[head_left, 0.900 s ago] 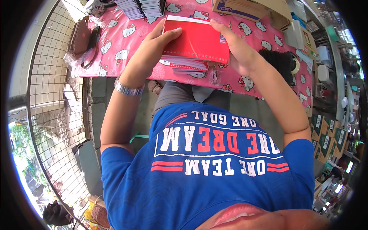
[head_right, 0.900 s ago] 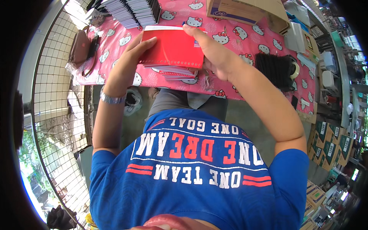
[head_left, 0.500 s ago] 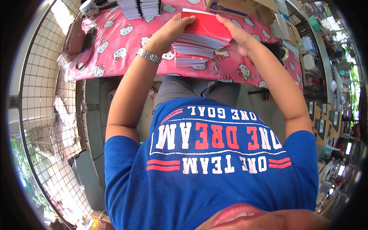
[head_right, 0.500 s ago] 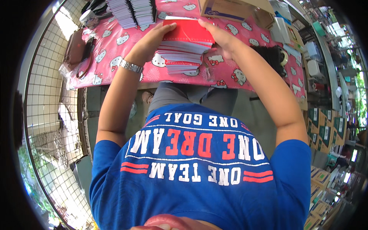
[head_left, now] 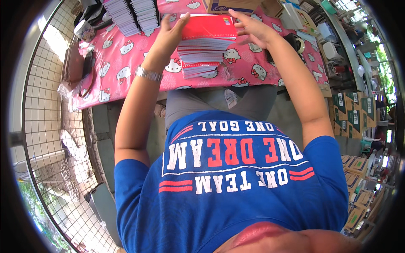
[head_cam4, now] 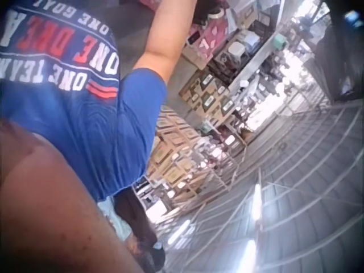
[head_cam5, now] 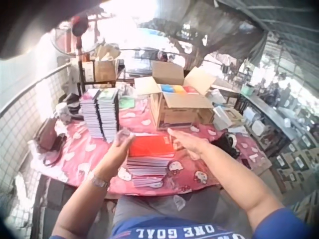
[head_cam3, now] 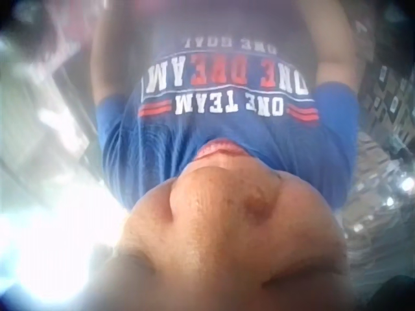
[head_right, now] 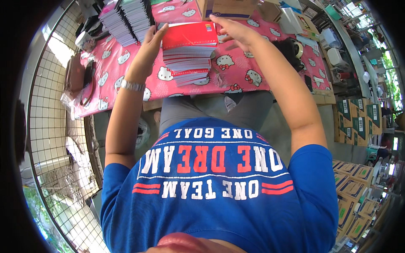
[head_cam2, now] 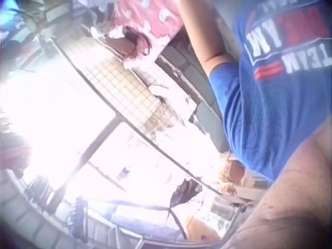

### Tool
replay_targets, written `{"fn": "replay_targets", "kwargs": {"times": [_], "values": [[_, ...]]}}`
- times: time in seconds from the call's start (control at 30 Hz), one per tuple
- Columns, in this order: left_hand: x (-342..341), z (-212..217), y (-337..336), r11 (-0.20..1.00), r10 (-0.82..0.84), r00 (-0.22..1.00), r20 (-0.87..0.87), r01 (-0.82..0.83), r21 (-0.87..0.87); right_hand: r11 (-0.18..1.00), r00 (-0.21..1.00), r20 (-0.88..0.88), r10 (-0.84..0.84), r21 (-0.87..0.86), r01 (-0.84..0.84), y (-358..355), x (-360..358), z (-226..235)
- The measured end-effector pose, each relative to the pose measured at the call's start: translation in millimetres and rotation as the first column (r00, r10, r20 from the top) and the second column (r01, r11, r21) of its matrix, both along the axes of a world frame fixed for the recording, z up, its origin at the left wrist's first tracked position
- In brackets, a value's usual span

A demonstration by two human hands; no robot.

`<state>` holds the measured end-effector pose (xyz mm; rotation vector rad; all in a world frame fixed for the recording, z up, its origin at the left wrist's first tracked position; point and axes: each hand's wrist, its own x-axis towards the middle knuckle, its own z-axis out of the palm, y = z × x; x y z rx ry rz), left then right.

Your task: The person binds notebooks by manually threading a plastic spiral coil through the pre-punched holes of a stack of red notebook covers and pages, using a blue plier tool to trim and secure the ends of the coil.

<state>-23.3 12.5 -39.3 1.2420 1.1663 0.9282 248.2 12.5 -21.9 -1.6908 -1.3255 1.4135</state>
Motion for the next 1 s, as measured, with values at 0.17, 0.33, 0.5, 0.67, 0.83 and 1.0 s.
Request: {"fn": "replay_targets", "kwargs": {"times": [0.17,0.33,0.5,0.67,0.83,1.0], "values": [[4.2,27.7,-20.8,0.553,0.170,0.925,-0.339,0.195,0.810,0.926,0.955,0.136,-0.265,0.310,0.213,18.2,70.2,-29.0],[25.7,41.8,-27.2,0.297,0.181,0.682,-0.709,0.649,0.701,0.941,0.798,0.528,-0.290,0.308,0.138,50.7,139.5,-179.0],[24.7,40.9,-20.4,0.350,0.187,0.545,-0.817,0.740,0.574,0.914,0.512,0.757,-0.405,0.350,0.206,29.4,133.5,-263.0],[24.1,64.0,-5.3,0.414,-0.011,0.546,-0.838,0.765,0.493,0.920,0.560,0.736,-0.380,0.367,0.141,22.7,133.3,-254.9],[30.7,60.8,-6.2,0.322,0.103,0.472,-0.876,0.817,0.478,0.802,0.702,0.482,-0.524,0.558,0.215,26.4,135.1,-192.4],[30.0,51.5,-17.1,0.342,0.145,0.476,-0.868,0.799,0.495,0.751,0.877,0.188,-0.442,0.612,0.248,2.9,87.2,-134.6]]}}
